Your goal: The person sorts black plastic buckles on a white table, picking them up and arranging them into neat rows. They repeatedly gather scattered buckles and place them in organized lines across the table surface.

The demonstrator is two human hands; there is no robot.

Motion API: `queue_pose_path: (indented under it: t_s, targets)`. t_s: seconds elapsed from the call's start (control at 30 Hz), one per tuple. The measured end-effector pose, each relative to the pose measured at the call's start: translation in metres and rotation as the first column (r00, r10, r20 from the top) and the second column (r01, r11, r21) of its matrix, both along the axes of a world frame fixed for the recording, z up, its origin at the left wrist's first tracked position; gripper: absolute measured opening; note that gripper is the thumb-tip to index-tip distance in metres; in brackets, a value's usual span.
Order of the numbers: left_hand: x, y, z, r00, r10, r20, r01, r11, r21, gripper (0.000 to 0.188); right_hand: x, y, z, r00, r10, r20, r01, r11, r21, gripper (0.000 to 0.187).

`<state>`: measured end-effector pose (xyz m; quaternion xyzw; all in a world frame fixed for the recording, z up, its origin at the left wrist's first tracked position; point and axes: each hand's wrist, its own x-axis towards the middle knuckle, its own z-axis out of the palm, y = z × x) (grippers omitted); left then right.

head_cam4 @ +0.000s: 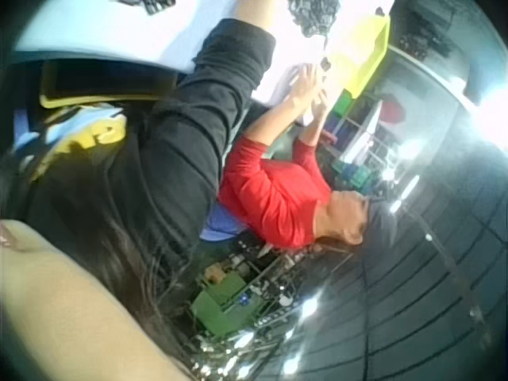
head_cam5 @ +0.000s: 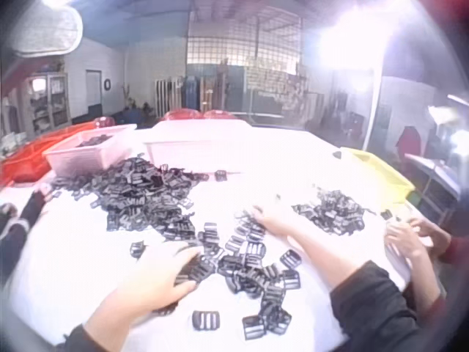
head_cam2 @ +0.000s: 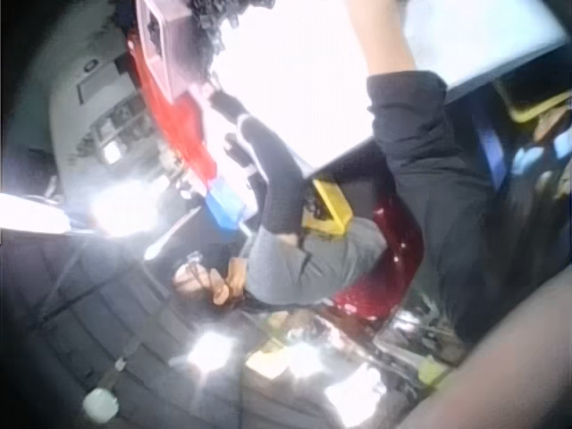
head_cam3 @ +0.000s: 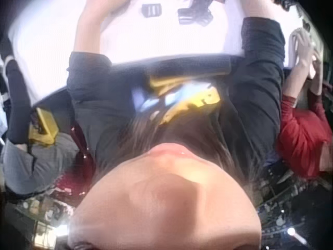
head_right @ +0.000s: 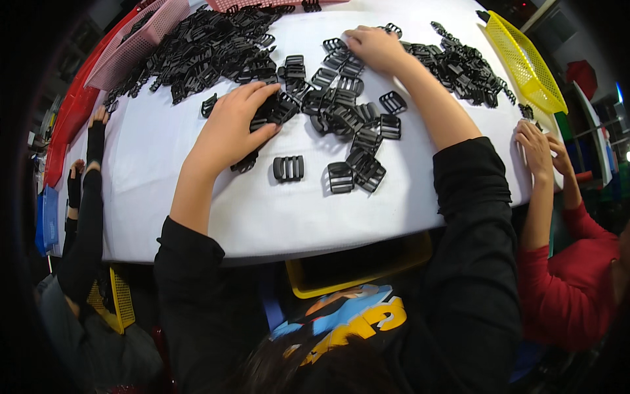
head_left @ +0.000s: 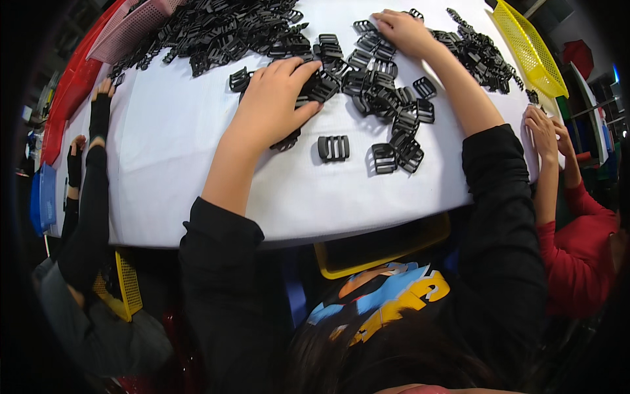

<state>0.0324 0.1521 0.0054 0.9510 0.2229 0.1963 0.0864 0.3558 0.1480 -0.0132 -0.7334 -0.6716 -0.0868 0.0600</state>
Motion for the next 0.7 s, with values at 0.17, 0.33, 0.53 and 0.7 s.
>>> queue_pose_path:
  t_s: [0.17,0.33,0.53,0.7]
  targets:
    - [0.0,-0.001,0.001,0.999,0.002,0.034,-0.006,0.994,0.113,0.057,0.052,-0.017,-0.008,0.935,-0.232,0.27,0.257,0.964,-0.062,0.035]
    - [0.006,-0.028,0.021,0.978,-0.109,0.177,0.108,0.994,0.013,0.052,0.065,-0.058,-0.008,0.894,-0.246,0.375,0.157,0.955,0.252,0.031]
    - [-0.006,-0.062,0.034,0.963,-0.245,-0.114,0.206,0.938,-0.278,0.047,-0.028,-0.136,0.059,0.779,-0.016,-0.627,-0.028,0.998,-0.061,0.026]
    - [0.007,-0.073,0.027,0.955,-0.275,-0.115,0.221,0.913,-0.344,0.043,-0.097,-0.17,0.041,0.808,0.498,-0.313,-0.454,0.867,0.207,0.026]
